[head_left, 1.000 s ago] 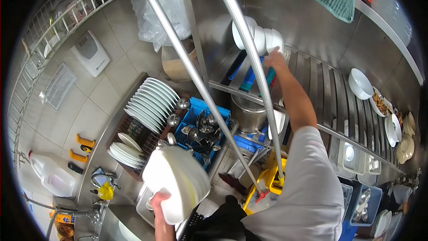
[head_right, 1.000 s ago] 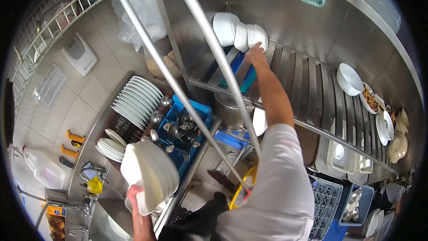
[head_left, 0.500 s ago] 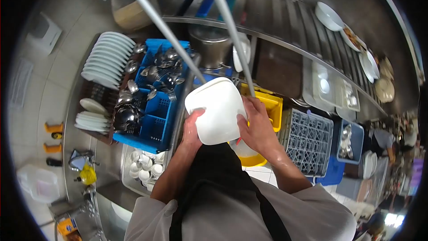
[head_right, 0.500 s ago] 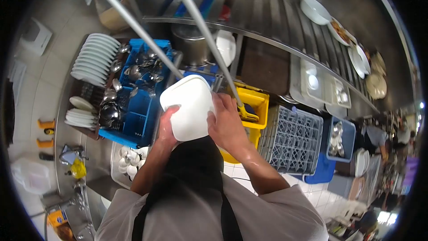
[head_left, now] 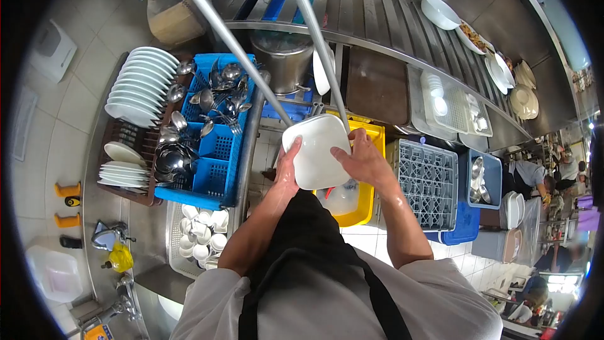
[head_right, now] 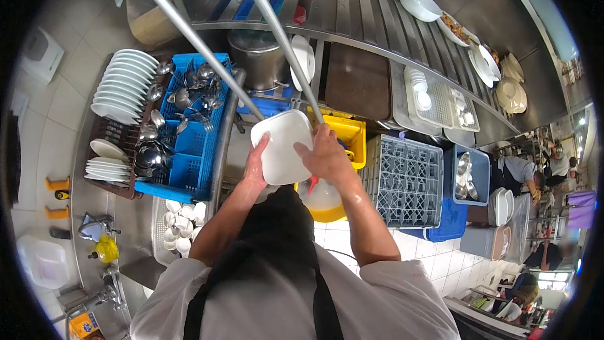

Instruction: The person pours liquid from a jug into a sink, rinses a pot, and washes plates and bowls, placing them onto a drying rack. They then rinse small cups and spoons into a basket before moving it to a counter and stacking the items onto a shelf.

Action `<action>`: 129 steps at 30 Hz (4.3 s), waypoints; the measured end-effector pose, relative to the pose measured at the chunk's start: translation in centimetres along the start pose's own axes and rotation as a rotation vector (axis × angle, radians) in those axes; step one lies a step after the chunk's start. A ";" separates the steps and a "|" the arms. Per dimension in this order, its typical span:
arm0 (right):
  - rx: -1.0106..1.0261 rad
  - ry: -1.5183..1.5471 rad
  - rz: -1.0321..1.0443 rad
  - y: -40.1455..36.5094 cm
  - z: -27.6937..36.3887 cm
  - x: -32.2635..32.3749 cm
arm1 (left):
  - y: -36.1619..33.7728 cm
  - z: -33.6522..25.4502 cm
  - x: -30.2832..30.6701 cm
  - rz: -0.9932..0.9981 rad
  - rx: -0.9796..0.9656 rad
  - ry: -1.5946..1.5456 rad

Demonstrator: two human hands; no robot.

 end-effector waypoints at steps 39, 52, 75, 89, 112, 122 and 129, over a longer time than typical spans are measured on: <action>0.372 -0.365 -0.375 1.9 6.9 -4.7 | 3.0 1.1 3.9 0.015 -0.018 -0.050; 0.355 -0.219 -0.217 0.6 10.1 -5.6 | 2.4 -0.1 4.9 -0.005 -0.014 -0.103; -0.120 1.084 -0.086 -0.6 -7.4 7.1 | 1.7 0.5 7.7 -0.104 0.118 0.030; 0.125 0.034 -0.536 38.3 10.4 26.3 | -5.2 -2.0 8.6 -0.187 0.184 0.149; 0.474 0.786 0.488 14.3 4.6 8.8 | -2.4 -5.1 7.1 -0.287 -0.053 0.044; 0.254 0.000 -0.272 6.7 0.3 -3.0 | 2.2 -1.4 4.6 -0.214 0.071 0.218; 0.163 -0.016 -0.328 4.8 -3.0 -4.0 | 2.5 -0.8 2.3 -0.106 0.034 0.198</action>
Point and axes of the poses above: each hand's wrist, its own y-axis towards the middle knuckle, its own x-axis out of the back of the hand, z = x × y, the point moved 10 cm from there along y, towards the middle knuckle, and after that the axes turned 4 degrees about x, right-handed, at the moved point
